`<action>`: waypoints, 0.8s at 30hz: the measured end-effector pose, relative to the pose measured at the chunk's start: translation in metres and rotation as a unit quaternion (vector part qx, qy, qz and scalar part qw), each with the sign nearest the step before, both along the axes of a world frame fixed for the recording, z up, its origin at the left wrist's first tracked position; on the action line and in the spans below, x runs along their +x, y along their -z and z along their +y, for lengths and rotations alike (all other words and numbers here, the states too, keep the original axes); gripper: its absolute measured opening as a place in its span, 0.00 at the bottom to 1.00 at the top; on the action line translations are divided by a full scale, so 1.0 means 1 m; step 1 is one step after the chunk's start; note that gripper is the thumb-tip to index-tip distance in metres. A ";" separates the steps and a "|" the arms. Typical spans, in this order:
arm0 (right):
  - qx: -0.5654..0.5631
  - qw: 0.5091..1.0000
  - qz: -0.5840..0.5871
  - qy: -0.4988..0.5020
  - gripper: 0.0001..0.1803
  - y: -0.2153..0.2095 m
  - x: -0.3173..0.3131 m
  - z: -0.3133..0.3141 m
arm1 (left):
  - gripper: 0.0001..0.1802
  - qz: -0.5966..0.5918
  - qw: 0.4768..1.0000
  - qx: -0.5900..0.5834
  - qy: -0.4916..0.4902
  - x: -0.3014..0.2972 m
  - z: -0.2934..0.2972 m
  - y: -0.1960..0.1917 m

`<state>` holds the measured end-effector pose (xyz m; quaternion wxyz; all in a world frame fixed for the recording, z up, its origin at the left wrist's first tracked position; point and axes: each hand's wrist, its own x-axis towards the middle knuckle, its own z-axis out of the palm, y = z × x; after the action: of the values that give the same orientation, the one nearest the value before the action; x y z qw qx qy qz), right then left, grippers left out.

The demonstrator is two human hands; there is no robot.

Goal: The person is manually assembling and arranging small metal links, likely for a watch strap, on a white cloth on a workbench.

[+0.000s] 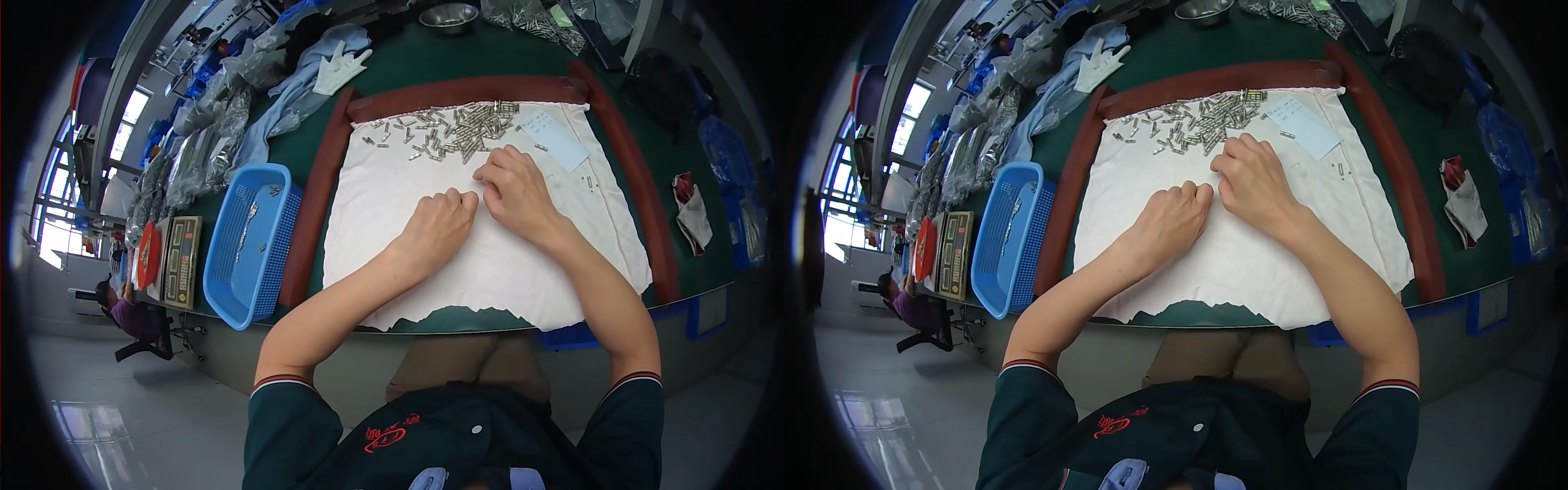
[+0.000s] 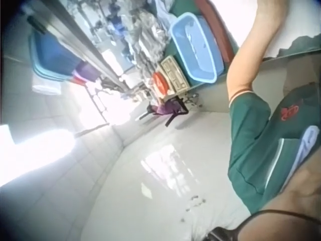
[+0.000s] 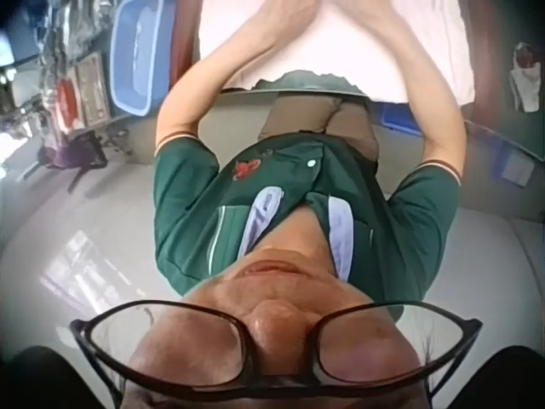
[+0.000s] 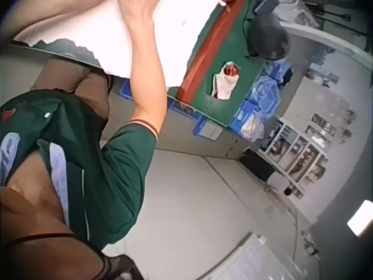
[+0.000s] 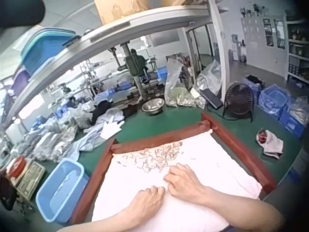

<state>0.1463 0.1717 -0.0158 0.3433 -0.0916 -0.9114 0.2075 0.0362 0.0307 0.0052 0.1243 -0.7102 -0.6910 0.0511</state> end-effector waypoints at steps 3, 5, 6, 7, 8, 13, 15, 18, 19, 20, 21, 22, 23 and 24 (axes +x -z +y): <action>-0.001 1.000 -0.006 -0.004 0.09 0.001 -0.001 -0.001 | 0.05 0.025 1.000 -0.009 -0.001 0.003 -0.002 0.000; -0.001 1.000 -0.009 -0.007 0.09 0.002 -0.001 -0.001 | 0.05 0.080 0.997 0.001 0.000 0.007 -0.003 0.002; -0.001 1.000 -0.011 -0.007 0.08 0.002 -0.001 -0.001 | 0.05 0.081 0.997 0.002 -0.001 0.009 -0.003 0.002; -0.002 1.000 -0.013 -0.007 0.08 0.003 -0.001 -0.001 | 0.05 0.106 0.994 -0.001 -0.003 0.011 -0.003 0.002; -0.002 1.000 -0.013 -0.009 0.08 0.003 -0.001 0.000 | 0.05 0.131 0.991 -0.005 -0.005 0.012 -0.003 0.001; -0.003 0.999 -0.038 -0.001 0.08 0.005 -0.001 0.002 | 0.05 0.093 0.995 -0.046 0.012 0.006 0.004 -0.004; -0.001 1.000 -0.022 -0.003 0.07 0.004 -0.002 0.004 | 0.06 0.077 0.994 -0.069 0.024 0.000 0.006 -0.005; -0.009 0.998 -0.052 -0.019 0.04 -0.005 -0.001 0.001 | 0.08 -0.034 0.995 -0.090 0.026 -0.011 0.010 -0.007; -0.020 0.994 -0.099 -0.033 0.02 -0.011 0.000 0.001 | 0.08 -0.035 0.995 -0.091 0.026 -0.012 0.010 -0.007; -0.020 0.994 -0.101 -0.032 0.02 -0.019 0.003 0.000 | 0.09 -0.050 0.994 -0.094 0.026 -0.012 0.010 -0.007; -0.049 0.987 -0.148 -0.036 0.04 -0.028 0.005 -0.002 | 0.09 -0.064 0.993 -0.098 0.023 -0.012 0.010 -0.009; -0.077 0.977 -0.193 -0.041 0.07 -0.034 0.007 -0.005 | 0.09 -0.065 0.993 -0.098 0.021 -0.014 0.009 -0.011; -0.076 0.977 -0.194 -0.044 0.07 -0.038 0.009 -0.008 | 0.09 -0.119 0.986 -0.117 0.002 -0.015 0.009 -0.016; -0.063 0.973 -0.217 -0.047 0.08 -0.042 0.011 -0.012 | 0.08 -0.172 0.976 -0.134 -0.017 -0.018 0.009 -0.019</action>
<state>0.1575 0.1597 0.0262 0.1208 -0.1125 -0.9527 0.2553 0.0184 0.0396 0.0247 -0.0939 -0.7068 -0.7007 0.0228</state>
